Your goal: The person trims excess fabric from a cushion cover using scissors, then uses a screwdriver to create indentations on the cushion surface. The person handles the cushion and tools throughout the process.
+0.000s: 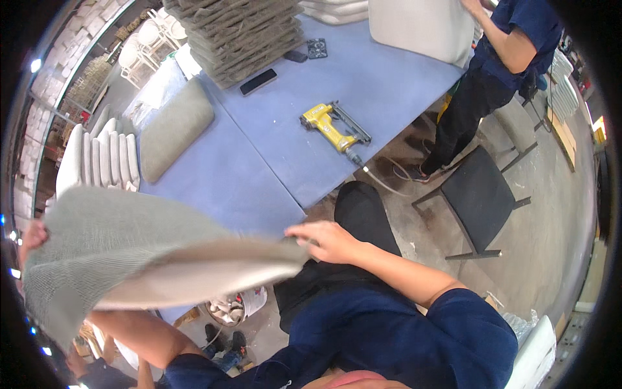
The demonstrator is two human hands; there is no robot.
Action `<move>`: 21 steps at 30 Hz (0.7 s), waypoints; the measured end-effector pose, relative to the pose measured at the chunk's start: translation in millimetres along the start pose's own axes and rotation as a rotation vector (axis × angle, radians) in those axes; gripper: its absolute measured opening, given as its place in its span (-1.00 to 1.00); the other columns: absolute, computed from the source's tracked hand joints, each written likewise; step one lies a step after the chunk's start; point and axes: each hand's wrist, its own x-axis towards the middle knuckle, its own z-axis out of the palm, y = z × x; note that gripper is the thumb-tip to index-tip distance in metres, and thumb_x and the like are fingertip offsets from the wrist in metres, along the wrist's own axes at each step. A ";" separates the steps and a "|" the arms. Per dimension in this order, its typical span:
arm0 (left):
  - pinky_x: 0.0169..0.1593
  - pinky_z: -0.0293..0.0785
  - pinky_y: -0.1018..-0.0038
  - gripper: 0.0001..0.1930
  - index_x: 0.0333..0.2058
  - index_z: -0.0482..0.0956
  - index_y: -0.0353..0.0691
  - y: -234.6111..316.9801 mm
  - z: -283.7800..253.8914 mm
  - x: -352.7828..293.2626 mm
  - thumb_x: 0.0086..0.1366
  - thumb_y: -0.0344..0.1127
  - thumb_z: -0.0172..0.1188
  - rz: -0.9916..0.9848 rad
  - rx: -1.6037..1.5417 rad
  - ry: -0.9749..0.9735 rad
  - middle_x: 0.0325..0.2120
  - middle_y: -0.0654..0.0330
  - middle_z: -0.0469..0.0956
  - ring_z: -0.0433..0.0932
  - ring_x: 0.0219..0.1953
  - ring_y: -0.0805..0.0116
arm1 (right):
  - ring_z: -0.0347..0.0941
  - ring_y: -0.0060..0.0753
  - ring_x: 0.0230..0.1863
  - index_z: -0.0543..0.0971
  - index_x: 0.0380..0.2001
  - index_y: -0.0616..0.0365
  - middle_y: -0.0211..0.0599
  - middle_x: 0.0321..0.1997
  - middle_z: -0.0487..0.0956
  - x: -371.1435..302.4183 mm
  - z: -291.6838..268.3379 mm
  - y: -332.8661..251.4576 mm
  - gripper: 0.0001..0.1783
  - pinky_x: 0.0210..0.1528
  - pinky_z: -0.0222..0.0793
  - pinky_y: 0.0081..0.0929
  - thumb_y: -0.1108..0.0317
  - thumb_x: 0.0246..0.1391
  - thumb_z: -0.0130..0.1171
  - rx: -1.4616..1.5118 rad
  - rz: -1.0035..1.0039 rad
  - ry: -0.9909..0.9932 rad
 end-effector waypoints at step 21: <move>-0.23 0.63 0.33 -0.86 -0.32 0.77 -0.29 90.3 198.7 -357.8 0.34 -0.33 0.46 -1.057 0.096 -0.525 -0.43 0.05 0.76 0.76 -0.40 0.17 | 0.74 0.05 -0.12 0.73 0.02 0.21 0.01 -0.13 0.77 -34.5 -7.9 64.9 -0.71 -0.03 0.62 -0.18 0.36 0.30 0.27 -0.056 0.394 -0.056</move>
